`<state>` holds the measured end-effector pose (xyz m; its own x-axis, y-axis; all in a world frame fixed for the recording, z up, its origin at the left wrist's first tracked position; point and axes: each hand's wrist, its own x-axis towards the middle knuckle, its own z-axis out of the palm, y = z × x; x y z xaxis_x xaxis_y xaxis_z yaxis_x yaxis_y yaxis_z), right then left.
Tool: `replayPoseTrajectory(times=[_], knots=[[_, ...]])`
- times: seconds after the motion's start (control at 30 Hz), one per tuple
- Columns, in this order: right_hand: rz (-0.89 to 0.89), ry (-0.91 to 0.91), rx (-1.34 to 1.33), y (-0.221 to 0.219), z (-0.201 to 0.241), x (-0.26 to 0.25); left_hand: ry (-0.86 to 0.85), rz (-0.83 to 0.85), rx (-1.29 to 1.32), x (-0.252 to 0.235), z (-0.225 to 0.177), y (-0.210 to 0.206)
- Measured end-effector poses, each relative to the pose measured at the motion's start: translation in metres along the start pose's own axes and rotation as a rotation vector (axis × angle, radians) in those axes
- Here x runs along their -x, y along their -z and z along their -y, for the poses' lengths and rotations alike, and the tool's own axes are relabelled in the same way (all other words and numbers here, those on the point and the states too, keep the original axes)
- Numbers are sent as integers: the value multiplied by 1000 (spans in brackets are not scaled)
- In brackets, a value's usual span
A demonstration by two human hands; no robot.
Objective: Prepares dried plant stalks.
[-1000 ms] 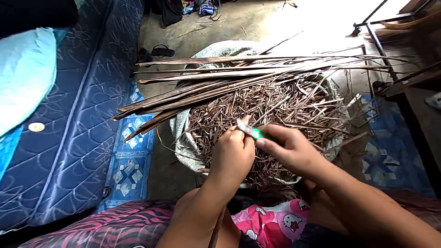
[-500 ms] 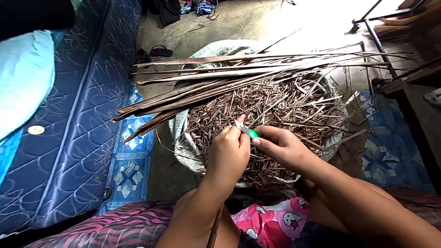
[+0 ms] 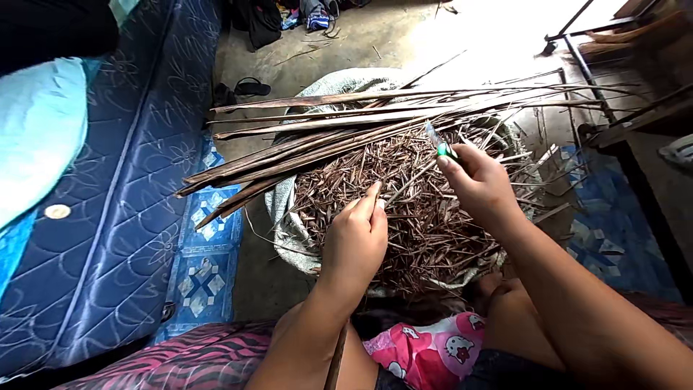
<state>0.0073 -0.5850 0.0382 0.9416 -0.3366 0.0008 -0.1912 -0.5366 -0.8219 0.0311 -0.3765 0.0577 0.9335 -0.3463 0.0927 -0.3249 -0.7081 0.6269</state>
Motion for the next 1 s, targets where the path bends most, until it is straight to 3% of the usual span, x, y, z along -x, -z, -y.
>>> replayPoseTrajectory(times=[0.13,0.23,0.4,0.5,0.6,0.67,0.83,0.9,1.0], knots=[[303,6,-241,-12,21,26,-12,-3,-28,1,-5,-1],[450,-93,-216,-19,24,28,-8,-7,-90,2,-7,-4],[155,-142,-102,-5,11,9,-69,-103,-149,6,-9,-3],[117,-52,-226,1,14,14,-80,-104,-130,7,-8,-2],[256,126,-231,-15,22,33,-37,-44,23,6,-7,1],[286,139,-132,-22,18,33,34,31,190,3,-3,2],[76,38,-78,0,7,9,205,243,645,-6,1,10],[66,93,-153,7,6,7,235,276,753,-7,0,13],[251,262,-217,-2,9,20,297,316,892,-7,-4,16]])
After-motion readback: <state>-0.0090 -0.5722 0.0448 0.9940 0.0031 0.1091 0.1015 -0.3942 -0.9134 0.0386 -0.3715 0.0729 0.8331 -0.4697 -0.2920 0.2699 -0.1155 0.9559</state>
